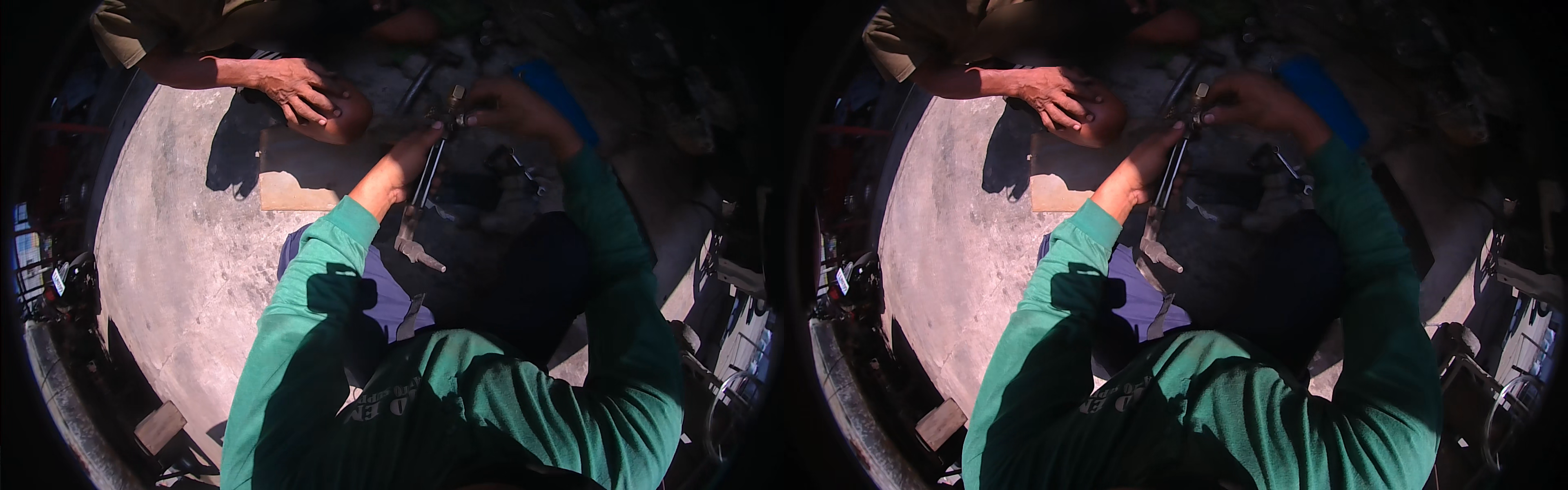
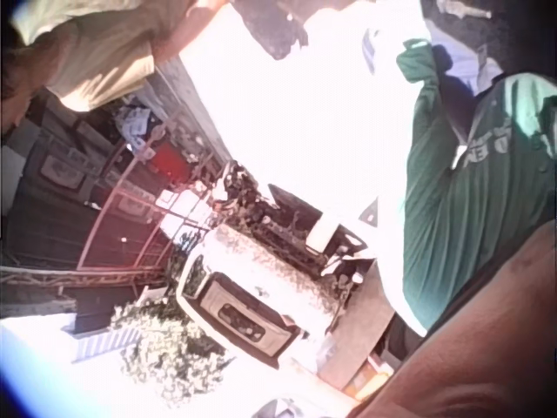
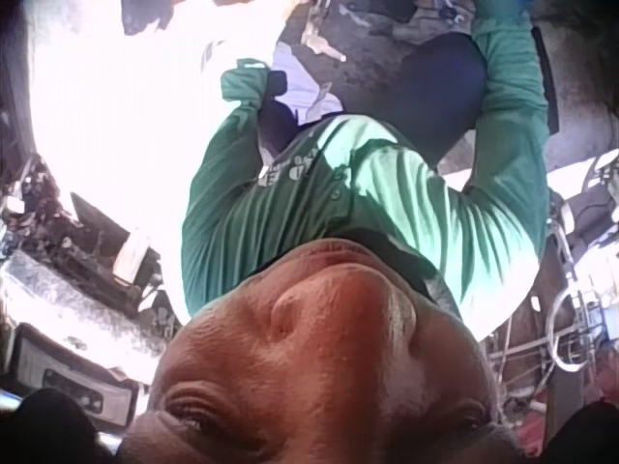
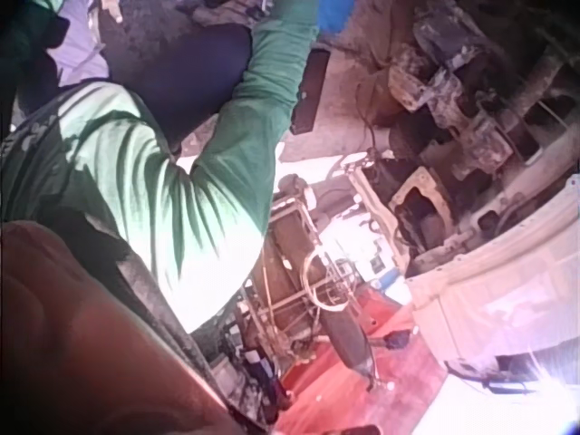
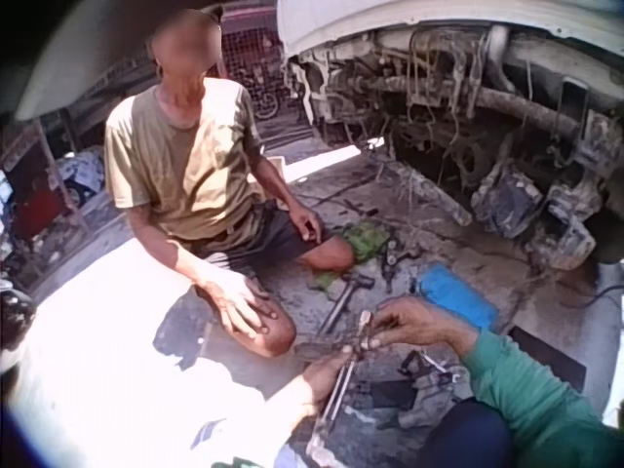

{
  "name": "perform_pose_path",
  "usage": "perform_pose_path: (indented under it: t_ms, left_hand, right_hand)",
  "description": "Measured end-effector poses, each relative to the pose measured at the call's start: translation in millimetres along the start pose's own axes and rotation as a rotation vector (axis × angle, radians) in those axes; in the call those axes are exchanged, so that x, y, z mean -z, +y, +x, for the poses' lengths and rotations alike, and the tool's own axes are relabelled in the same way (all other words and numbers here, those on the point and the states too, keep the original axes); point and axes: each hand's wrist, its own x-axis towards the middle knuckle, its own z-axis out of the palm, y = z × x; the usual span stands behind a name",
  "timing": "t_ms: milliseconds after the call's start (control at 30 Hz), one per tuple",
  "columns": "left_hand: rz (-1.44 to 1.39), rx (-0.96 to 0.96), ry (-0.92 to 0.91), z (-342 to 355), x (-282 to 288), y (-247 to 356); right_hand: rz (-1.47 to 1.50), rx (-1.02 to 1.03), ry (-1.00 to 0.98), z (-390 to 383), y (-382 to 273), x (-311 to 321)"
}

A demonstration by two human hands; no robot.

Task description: The person sits on the ground and uses a wrench to tighten and loosen a brass fitting on a metal pipe assembly. They repeatedly adjust the fitting and inspect the connection while another person observes nearby.

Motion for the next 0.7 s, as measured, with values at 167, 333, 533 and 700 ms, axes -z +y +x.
perform_pose_path:
  t_ms: [167,333,533,700]
  left_hand:
    - [-0.219,-0.06,0.023,14,6,-4]
    - [-0.358,-0.132,-0.011,23,-3,2]
    - [-0.385,-0.255,0.038,16,11,-4]
    - [-0.334,-0.374,0.093,15,-8,-1]
  right_hand:
    - [-0.047,-0.698,-0.057,-58,116,-21]
    - [-0.523,-0.821,-0.073,-104,168,-21]
    - [0.195,-0.656,0.02,38,-30,-18]
    - [-0.043,-0.38,-0.177,53,-33,-10]
